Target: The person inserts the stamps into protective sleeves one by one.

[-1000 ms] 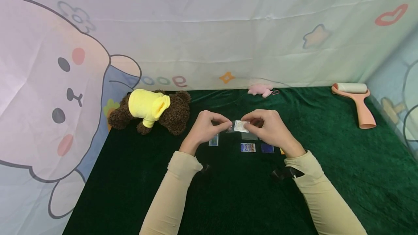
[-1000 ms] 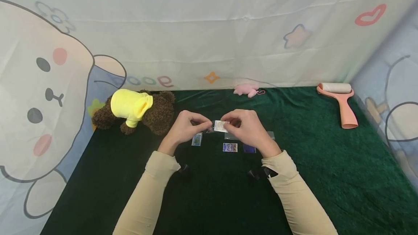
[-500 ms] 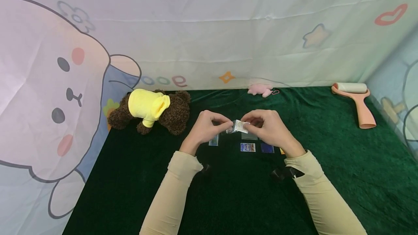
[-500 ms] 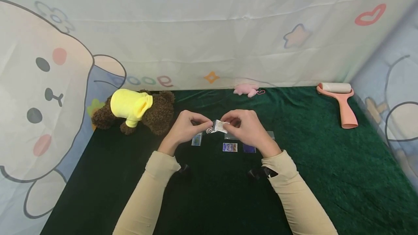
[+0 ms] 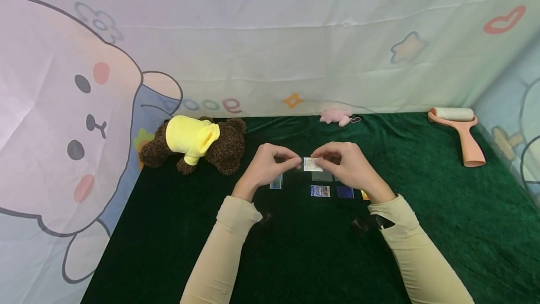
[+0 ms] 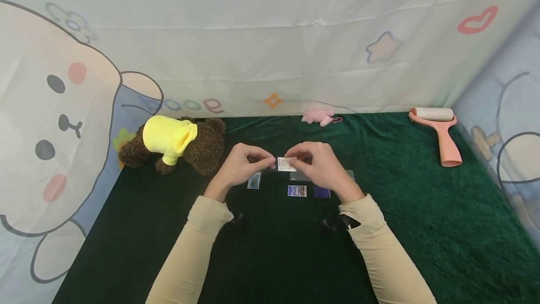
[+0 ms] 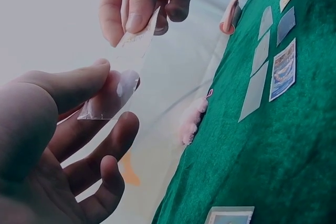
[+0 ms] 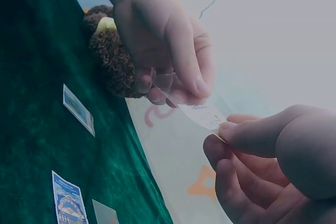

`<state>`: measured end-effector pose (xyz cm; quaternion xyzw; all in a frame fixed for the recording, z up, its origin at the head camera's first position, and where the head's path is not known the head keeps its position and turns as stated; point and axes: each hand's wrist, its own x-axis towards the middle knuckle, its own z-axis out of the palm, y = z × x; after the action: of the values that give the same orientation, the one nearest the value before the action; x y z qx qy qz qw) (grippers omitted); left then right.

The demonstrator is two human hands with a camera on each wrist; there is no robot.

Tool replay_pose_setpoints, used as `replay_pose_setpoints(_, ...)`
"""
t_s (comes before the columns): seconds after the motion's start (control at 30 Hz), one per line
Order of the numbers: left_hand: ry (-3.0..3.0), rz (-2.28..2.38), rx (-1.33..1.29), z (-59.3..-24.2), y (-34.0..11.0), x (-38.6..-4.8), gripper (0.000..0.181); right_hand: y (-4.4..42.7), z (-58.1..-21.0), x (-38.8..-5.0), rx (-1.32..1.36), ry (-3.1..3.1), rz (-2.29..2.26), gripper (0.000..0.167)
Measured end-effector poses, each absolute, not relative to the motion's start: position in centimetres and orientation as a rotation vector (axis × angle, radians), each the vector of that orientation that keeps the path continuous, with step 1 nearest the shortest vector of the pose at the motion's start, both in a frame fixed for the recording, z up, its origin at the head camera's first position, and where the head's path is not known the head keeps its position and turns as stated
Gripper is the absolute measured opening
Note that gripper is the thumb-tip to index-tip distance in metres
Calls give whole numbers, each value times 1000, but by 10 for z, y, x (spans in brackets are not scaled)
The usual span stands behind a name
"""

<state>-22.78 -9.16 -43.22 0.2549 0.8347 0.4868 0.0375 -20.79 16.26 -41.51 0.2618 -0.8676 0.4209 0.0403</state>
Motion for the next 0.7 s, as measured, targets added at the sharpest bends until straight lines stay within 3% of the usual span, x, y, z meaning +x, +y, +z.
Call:
replay_pose_setpoints(0.47,2590,1547,811,-432,-88,-227,10,161,-413,-206,693,-2667,1349,5)
replay_pose_setpoints(0.7,2547,1578,877,-431,-86,-227,9,161,-411,-206,726,-2640,1386,11)
